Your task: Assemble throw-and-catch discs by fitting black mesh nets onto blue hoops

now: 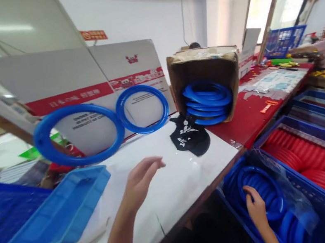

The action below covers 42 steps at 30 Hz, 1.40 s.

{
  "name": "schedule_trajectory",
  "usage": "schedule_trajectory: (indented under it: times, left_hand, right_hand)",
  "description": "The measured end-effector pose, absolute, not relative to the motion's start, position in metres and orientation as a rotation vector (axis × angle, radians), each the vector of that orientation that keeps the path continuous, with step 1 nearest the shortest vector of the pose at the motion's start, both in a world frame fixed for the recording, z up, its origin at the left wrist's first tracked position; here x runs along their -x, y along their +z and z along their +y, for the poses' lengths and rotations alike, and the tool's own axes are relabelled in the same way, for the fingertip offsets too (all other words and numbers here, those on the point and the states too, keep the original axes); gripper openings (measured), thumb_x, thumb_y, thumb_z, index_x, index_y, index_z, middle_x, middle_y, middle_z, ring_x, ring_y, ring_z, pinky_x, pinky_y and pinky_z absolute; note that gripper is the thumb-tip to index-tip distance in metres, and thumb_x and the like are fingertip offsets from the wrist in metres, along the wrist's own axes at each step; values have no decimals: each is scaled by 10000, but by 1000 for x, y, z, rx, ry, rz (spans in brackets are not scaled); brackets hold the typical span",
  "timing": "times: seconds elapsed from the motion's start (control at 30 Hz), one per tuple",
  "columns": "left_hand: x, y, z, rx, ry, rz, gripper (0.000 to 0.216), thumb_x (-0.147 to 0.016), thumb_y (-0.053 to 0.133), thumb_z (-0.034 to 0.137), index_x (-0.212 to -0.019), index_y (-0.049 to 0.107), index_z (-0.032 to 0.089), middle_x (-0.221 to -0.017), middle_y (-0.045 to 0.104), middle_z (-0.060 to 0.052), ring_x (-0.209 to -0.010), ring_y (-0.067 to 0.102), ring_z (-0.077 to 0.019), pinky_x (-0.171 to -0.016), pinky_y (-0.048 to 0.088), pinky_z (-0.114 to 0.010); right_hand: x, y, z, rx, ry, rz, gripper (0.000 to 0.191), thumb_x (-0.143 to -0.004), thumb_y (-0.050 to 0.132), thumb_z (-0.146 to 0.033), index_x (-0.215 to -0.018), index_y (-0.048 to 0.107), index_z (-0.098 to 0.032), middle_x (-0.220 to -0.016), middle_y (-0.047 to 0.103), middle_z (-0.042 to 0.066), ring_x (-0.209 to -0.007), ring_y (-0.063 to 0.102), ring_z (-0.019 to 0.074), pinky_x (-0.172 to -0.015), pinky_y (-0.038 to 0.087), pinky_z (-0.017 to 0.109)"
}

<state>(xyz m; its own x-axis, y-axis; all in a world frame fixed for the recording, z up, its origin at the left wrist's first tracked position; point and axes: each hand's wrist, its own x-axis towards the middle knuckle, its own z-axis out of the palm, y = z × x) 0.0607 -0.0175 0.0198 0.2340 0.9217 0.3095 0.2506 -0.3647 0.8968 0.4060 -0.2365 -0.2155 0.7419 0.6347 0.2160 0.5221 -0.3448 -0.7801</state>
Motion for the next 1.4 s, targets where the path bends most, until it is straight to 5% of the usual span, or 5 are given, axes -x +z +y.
schedule_trajectory:
  times: [0.17, 0.4, 0.7, 0.93, 1.4]
  left_hand:
    - [-81, 11, 31, -1743, 1179, 1121, 414, -838, 622, 595, -774, 682, 191, -596, 534, 19, -594, 472, -150, -608, 401, -297]
    - [-69, -19, 28, -1590, 1350, 1239, 382, -841, 588, 575, -762, 631, 204, -550, 429, 51, -563, 400, -139, -588, 331, -290]
    - [-75, -9, 18, -1507, 1436, 1294, 419, -916, 448, 614, -863, 593, 225, -568, 395, 46, -549, 381, -152, -582, 323, -310]
    - [-57, -13, 39, -780, 1793, 1252, 594, -871, 440, 833, -732, 335, 265, -644, 306, 44, -551, 285, -133, -503, 270, -277]
    - [-54, -20, 57, -748, 1783, 1129, 413, -901, 663, 588, -778, 555, 208, -597, 384, 67, -545, 355, -103, -521, 288, -216]
  right_hand:
    - [-389, -59, -150, 1541, -185, -1296, 276, -976, 475, -390, -1057, 731, -327, -1068, 764, 96, -1060, 739, 328, -1049, 595, 537]
    - [-374, 98, 29, 1379, -531, -1526, 384, -1046, 379, -245, -1240, 621, -19, -1224, 666, 251, -1206, 596, 277, -1126, 484, 504]
    - [-153, 43, 151, 1193, -127, -2545, 636, -820, 598, 19, -1414, 641, -204, -1483, 622, 150, -1251, 622, 311, -1067, 509, 442]
    - [-65, 2, 191, 1285, 76, -2537, 651, -1038, 443, -220, -1672, 297, -223, -1733, 310, 125, -1401, 510, 370, -1077, 507, 511]
    - [-78, 26, 186, 1178, 689, -2124, 349, -945, 678, -190, -1284, 600, -174, -1446, 544, 155, -1182, 589, 288, -1081, 396, 450]
